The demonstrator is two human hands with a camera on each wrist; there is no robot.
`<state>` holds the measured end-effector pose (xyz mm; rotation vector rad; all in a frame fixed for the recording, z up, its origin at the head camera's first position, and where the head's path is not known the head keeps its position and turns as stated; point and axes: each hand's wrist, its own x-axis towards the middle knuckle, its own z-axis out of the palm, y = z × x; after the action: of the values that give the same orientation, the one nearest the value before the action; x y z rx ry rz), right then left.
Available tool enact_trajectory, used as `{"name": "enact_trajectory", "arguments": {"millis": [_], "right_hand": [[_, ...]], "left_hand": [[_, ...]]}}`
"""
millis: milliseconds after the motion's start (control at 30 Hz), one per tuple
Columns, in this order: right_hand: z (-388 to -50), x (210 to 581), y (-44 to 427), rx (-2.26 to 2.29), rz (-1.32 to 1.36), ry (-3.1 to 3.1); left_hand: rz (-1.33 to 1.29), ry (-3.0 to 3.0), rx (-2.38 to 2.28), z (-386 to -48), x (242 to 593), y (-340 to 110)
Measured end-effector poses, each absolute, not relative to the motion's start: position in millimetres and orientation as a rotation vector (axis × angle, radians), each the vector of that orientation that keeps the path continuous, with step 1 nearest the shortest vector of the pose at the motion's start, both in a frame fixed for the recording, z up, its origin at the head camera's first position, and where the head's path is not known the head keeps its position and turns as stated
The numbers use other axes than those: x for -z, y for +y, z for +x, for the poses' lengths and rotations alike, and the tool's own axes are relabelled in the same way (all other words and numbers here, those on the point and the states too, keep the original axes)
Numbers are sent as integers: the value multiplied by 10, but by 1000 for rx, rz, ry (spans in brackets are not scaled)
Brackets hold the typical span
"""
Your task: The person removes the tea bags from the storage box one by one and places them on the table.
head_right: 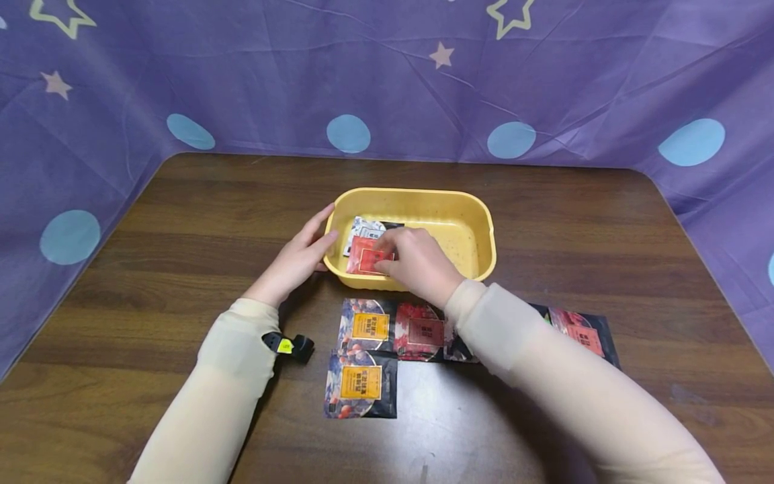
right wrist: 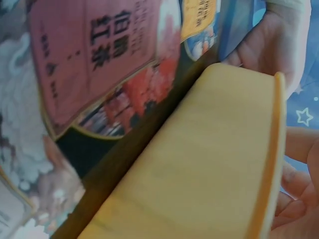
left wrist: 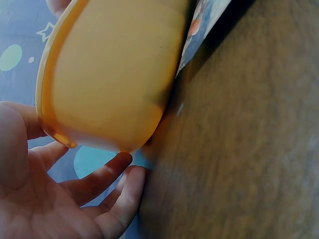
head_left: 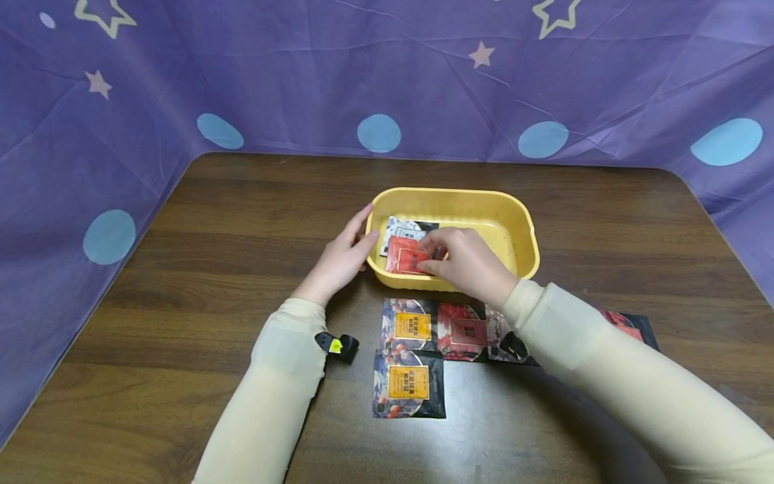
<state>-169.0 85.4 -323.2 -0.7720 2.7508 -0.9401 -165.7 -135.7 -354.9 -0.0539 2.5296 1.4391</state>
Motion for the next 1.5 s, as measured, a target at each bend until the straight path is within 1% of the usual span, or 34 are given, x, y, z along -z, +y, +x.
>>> {"name": "enact_trajectory", "arguments": {"millis": [367,833,1267,1500], "right_hand": [[-1820,3340,855,854,-711,2755],[-1918,3390,822,738,-651,2748],[-1937,3411,817,649,-581,2720],[-1911,3414,804,691,-607,2758]], "left_hand": [[-62,2529,-1442,-1653,3552,-1354],[-56,2526,-1453,-1659,3568,-1348],[-60,2523,-1450,-1658,3566,-1343],[-51,2550,-1442,-1656,3563,-1352]]}}
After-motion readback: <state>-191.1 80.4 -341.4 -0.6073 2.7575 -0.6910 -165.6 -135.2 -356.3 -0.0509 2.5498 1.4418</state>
